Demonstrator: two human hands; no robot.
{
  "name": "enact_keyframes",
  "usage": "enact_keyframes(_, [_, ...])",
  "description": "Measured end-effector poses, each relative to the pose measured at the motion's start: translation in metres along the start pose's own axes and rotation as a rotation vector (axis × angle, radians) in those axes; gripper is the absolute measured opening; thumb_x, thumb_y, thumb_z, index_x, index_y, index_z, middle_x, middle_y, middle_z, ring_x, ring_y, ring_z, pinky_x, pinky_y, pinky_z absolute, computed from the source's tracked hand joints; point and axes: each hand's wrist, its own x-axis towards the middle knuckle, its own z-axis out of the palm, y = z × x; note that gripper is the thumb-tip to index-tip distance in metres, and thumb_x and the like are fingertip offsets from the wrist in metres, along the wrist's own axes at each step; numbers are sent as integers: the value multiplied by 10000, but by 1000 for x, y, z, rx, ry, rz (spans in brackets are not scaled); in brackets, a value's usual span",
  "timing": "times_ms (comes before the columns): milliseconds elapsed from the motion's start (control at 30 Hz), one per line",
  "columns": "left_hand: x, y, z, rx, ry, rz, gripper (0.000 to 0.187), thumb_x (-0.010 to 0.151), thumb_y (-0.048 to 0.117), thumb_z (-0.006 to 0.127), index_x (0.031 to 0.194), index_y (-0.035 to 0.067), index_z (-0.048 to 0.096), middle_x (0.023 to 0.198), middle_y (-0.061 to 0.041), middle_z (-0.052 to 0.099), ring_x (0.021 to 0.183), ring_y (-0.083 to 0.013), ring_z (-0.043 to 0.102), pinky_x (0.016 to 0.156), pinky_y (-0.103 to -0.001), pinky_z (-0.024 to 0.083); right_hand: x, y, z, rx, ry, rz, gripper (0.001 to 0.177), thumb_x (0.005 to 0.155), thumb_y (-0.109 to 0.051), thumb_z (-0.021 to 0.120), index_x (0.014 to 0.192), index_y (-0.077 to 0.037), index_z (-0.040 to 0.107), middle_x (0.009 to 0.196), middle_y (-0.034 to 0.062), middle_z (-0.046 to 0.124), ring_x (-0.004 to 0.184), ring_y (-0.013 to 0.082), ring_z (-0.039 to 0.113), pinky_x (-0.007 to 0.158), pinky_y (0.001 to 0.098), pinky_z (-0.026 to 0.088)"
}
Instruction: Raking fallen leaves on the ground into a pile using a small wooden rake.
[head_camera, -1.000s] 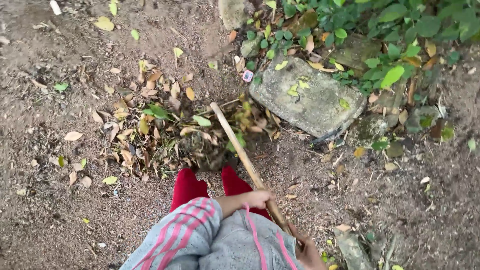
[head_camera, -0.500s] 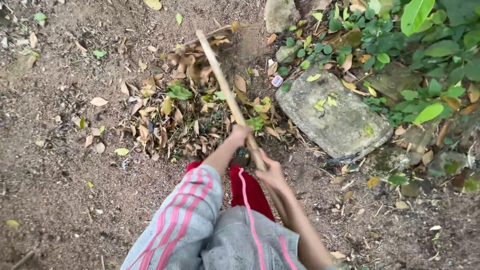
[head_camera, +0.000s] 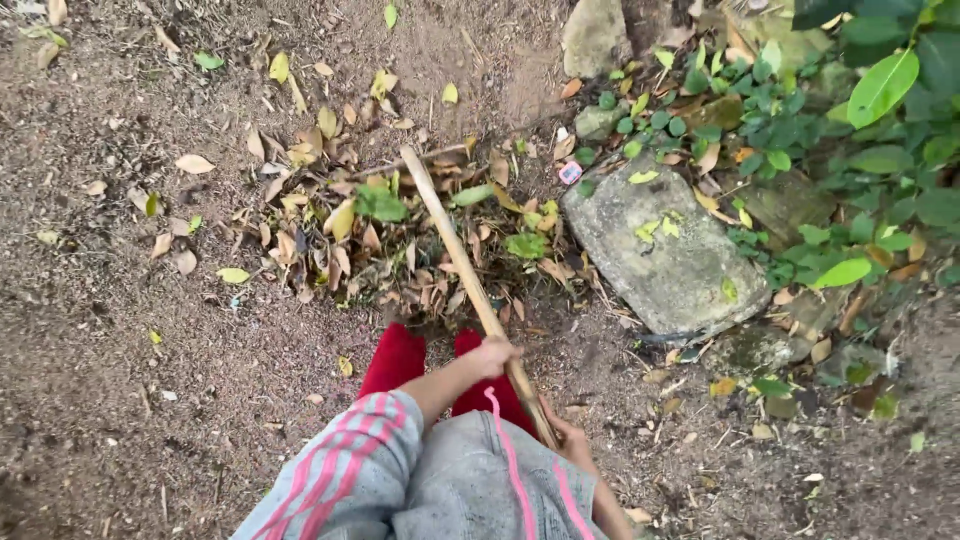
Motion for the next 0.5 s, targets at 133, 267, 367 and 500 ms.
enact_keyframes(133, [-19,7,-3,80,16,-14,1115,858,-14,1028,1796,-43,427,1681,-195,624,1574,-335,702,1347,-425,560,-20,-24,-19,155,-49,-55,1121,691,-127,1176,1712,-427,826,1302,72,1038,1126,272,979,965,315,708])
enact_keyframes(267, [-6,70,-34,-13,124,82,887,794,111,1089,1509,94,564,1387,-108,676,1250,-309,778,1086,-415,622,23,-67,-17,119,-77,-145,1293,630,-104,1230,1807,-313,735,1372,85,1021,1246,247,928,1165,321,505])
enact_keyframes(367, [6,118,-53,-85,201,159,720,746,204,1134,1293,197,667,1168,-44,715,1007,-288,834,891,-408,669,97,-149,-2,451,-92,272,954,856,-68,965,1743,-374,794,1375,158,993,1017,209,915,799,301,599])
enact_keyframes(500, [44,210,-118,-238,274,397,903,692,197,1237,1392,112,673,1086,-161,752,931,-416,852,772,-589,681,224,-259,13,459,-121,181,1135,854,-30,964,1855,-464,649,1910,612,52,1742,769,300,1431,633,411])
